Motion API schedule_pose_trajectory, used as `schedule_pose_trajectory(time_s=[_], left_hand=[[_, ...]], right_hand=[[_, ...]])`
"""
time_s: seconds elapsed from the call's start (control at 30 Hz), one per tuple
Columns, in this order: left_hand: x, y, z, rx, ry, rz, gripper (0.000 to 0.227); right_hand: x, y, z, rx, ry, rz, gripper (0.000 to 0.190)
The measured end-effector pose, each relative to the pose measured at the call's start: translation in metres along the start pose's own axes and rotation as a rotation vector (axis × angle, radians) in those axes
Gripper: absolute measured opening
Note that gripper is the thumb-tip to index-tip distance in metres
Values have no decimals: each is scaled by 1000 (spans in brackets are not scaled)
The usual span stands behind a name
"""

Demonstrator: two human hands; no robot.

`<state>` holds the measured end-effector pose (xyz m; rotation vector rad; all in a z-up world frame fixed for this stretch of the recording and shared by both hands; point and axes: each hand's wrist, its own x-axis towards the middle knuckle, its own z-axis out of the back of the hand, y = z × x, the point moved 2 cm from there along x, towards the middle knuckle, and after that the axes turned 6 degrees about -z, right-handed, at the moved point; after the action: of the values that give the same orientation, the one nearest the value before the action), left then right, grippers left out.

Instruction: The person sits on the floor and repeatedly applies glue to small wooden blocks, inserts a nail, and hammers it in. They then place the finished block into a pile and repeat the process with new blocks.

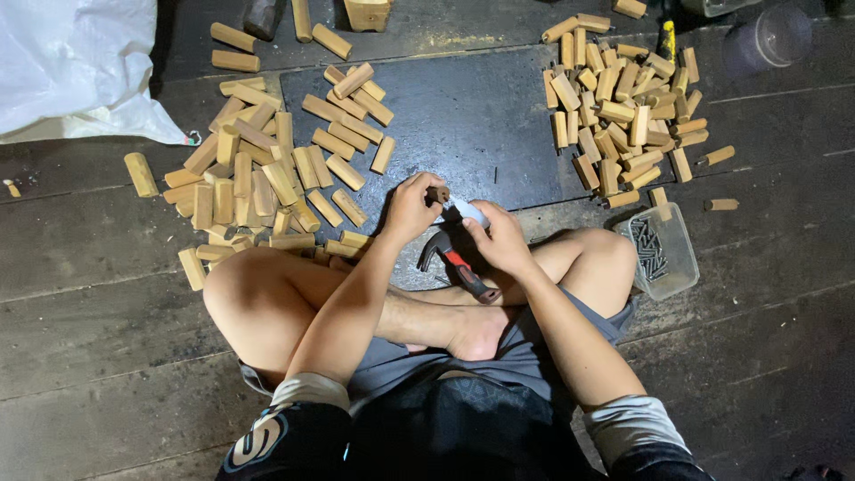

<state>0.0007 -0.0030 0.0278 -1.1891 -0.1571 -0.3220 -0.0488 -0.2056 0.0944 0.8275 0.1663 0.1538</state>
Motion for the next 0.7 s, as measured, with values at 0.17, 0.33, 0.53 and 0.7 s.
schedule_pose_trajectory(time_s=[0.17,0.33,0.53,0.7], left_hand=[[-2,2,-4,40,0,-7,37],[-1,0,-4,50,5,-16,37],[1,-3,-1,41,16,-57,36],[-1,-2,-2,53,30,-73,36]], right_hand=[[7,2,1,-43,22,-12,24],[7,14,5,-64,49,-24,24],[8,20,6,-77,57,-33,22],[10,14,2,-139,88,-99,25]])
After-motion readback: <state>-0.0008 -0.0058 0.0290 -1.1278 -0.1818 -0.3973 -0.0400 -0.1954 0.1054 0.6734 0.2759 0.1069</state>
